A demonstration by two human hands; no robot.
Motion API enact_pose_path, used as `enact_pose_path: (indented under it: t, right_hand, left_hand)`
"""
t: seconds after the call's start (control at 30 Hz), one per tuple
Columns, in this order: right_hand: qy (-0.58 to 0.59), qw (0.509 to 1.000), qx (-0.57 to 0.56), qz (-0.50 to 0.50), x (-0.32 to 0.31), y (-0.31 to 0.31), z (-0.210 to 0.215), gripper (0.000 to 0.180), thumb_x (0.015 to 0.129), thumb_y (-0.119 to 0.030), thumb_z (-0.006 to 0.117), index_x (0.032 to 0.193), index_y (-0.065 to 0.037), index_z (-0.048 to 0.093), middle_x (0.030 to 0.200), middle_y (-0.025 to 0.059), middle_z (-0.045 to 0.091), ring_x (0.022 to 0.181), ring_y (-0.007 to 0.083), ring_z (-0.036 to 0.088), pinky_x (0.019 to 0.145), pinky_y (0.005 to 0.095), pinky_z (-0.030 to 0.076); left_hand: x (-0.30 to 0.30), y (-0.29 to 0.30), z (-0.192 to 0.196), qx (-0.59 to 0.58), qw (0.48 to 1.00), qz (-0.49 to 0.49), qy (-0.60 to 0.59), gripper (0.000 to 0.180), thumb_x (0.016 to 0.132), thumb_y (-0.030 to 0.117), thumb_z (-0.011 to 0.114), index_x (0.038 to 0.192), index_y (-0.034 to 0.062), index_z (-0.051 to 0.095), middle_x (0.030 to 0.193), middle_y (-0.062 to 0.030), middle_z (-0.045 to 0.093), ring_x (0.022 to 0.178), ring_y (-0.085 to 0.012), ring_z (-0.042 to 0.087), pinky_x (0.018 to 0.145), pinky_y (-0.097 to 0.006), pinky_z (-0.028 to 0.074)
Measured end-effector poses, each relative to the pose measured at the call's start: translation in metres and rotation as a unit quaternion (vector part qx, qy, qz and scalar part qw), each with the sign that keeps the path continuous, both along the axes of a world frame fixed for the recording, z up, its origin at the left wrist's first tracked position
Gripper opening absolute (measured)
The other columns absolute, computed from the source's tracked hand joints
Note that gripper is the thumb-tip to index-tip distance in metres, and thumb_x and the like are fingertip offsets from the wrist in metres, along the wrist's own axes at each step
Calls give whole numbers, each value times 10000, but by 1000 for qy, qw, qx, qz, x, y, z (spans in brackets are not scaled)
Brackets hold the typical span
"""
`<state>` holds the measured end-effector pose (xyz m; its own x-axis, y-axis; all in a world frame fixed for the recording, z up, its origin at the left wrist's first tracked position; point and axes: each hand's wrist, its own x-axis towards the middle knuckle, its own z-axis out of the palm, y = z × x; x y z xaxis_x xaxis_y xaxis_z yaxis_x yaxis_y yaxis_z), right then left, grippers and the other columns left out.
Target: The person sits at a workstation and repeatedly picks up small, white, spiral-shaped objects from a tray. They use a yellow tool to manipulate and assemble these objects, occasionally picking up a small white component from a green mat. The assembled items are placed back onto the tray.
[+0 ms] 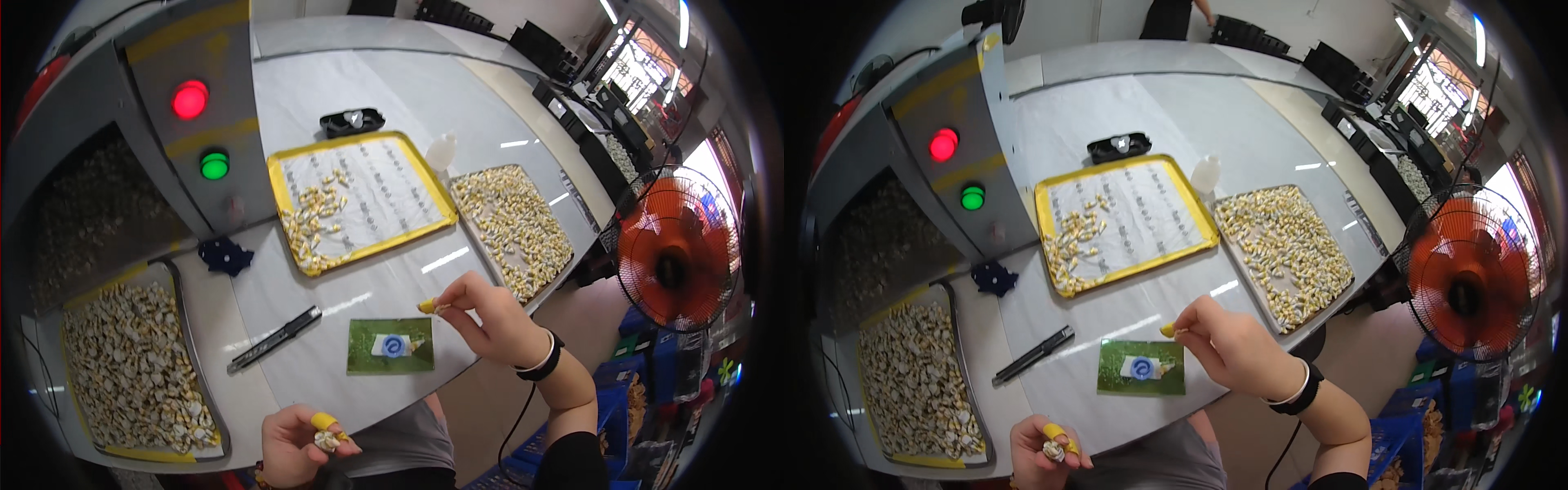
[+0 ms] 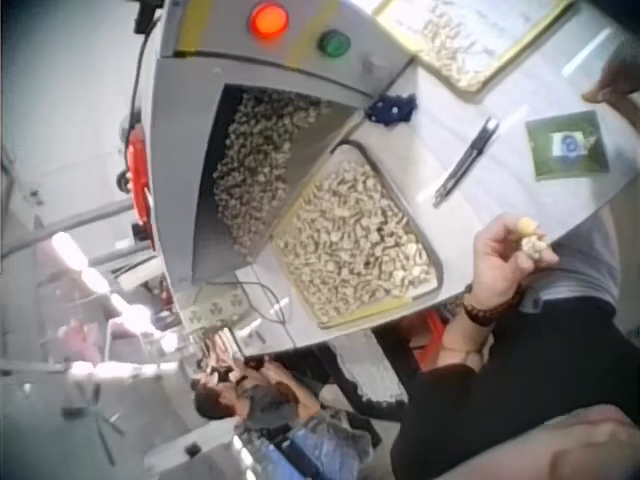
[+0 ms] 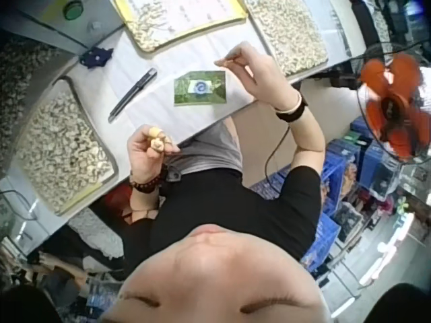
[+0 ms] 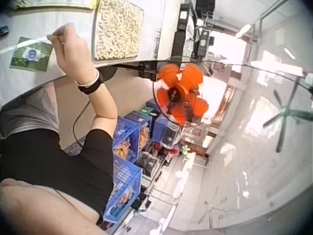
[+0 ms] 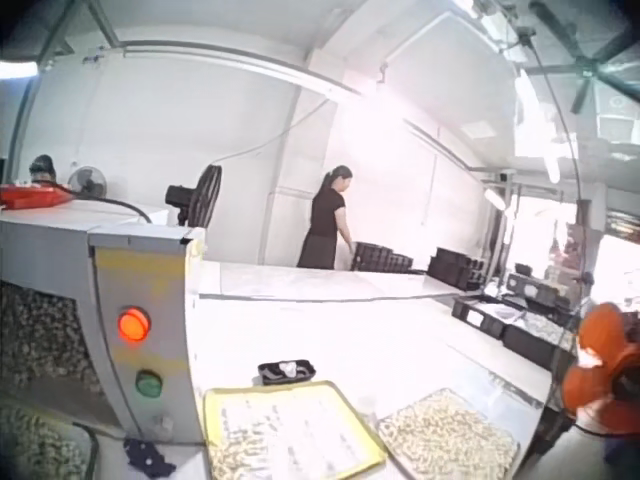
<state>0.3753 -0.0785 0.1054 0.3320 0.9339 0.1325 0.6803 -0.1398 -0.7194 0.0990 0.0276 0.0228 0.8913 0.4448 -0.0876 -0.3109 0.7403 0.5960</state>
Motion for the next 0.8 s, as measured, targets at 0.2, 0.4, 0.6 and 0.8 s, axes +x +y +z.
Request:
enact_pose_path:
  t: [0.2,0.4,0.6,0.8]
  right_hand:
    - [-87,989,25,116,-6,13,-2,103,762,-39,689,838,-50,621,762,63,612,724,243,576,655,336,483]
    - [-224,955,9,196,-14,20,-9,180,711,-39,639,887,-26,601,799,78,573,789,244,562,686,317,490]
    - [-239,943,-7,230,-19,22,-14,188,695,-75,615,872,-21,579,848,85,560,825,234,545,694,303,490]
    - [-180,973,59,131,-29,19,-21,167,684,26,669,829,-15,598,759,80,585,715,225,583,623,318,491]
  left_hand:
    - [5,1,18,12,998,44,-32,375,760,119,780,1008,-80,582,927,-171,656,844,-254,681,803,-398,561]
    - [3,-2,28,67,995,64,44,289,789,39,736,1003,-90,592,903,-166,658,850,-238,678,800,-362,554]
    - [4,1,23,177,979,69,75,268,759,10,751,967,-91,615,876,-183,658,792,-202,666,732,-304,547]
    - [9,1,29,318,938,109,91,269,731,30,782,945,-60,647,852,-155,675,762,-197,663,691,-279,526]
